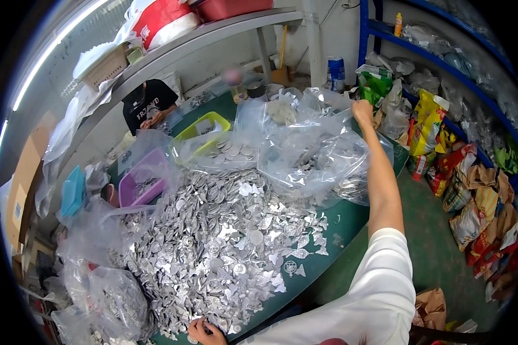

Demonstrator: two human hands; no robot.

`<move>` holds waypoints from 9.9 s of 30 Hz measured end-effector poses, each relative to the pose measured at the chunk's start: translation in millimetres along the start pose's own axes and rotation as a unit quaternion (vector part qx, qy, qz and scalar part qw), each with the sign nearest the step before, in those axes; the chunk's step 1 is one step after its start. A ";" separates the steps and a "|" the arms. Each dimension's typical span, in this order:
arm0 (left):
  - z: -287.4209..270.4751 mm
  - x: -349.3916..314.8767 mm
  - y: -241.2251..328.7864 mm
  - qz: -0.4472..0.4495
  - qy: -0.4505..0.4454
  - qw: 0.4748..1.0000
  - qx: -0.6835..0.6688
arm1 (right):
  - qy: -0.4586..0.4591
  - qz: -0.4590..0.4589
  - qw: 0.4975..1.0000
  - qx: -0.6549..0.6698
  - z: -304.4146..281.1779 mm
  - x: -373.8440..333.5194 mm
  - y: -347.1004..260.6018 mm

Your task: The person sorts small metal pieces by hand on a green workbench, picking up pieces from a large central pile and moving them into smaller groups or plastic bags.

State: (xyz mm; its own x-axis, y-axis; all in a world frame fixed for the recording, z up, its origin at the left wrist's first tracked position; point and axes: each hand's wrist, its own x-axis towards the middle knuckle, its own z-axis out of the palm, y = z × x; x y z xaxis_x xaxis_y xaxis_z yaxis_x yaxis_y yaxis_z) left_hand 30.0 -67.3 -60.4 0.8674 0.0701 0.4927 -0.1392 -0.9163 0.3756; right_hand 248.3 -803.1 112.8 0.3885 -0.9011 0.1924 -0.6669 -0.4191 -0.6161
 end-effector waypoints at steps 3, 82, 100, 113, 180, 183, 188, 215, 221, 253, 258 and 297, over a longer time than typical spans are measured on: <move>-0.2 0.1 7.5 -0.005 -0.006 1.000 0.007 | -0.007 0.015 0.997 0.075 0.3 6.7 -12.5; 13.1 82.9 61.7 0.100 -0.072 0.987 -0.108 | -0.597 -0.192 0.676 0.386 49.3 -435.7 -14.8; 16.5 90.8 64.2 0.119 -0.107 0.984 -0.078 | -0.433 -0.172 0.742 0.482 85.0 -432.5 -21.7; 28.7 106.5 46.4 0.207 -0.042 0.971 -0.112 | -0.627 -0.230 0.715 0.208 45.6 -460.8 -48.3; -19.8 -7.4 -18.2 -0.101 0.122 0.986 -0.043 | -0.098 -0.703 0.641 0.293 91.0 -339.0 -304.7; -23.1 -10.9 -15.6 -0.107 0.122 0.985 -0.065 | -0.133 -0.648 0.698 0.275 56.2 -401.2 -194.2; -41.7 24.8 14.9 -0.061 0.062 0.963 -0.254 | -0.420 -0.540 0.713 0.154 50.4 -474.2 -84.4; 0.9 74.1 23.7 0.082 -0.065 0.987 -0.122 | -0.459 -0.508 0.670 0.287 35.8 -527.1 -34.6; -4.2 53.4 47.8 0.182 -0.184 0.959 -0.113 | -0.377 -0.632 0.656 0.167 44.2 -537.5 -26.3; 9.0 40.9 36.3 0.148 -0.095 0.973 -0.146 | -0.420 -0.349 0.802 0.241 40.9 -495.4 -12.7; 5.3 37.0 33.7 0.121 -0.086 0.975 -0.163 | -0.426 -0.276 0.828 0.238 -19.6 -427.0 -24.4; 15.9 57.5 57.6 0.138 -0.094 0.966 -0.197 | -0.256 -0.500 0.805 0.191 50.9 -498.8 -27.0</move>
State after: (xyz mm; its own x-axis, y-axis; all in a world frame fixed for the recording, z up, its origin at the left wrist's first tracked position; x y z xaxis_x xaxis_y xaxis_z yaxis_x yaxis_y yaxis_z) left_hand 79.5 -122.3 -22.9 0.8374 -0.2631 0.4791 -0.5169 -0.6662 0.5376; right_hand 104.8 -336.6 -5.4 0.8863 0.0715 0.4575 0.3484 -0.7540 -0.5569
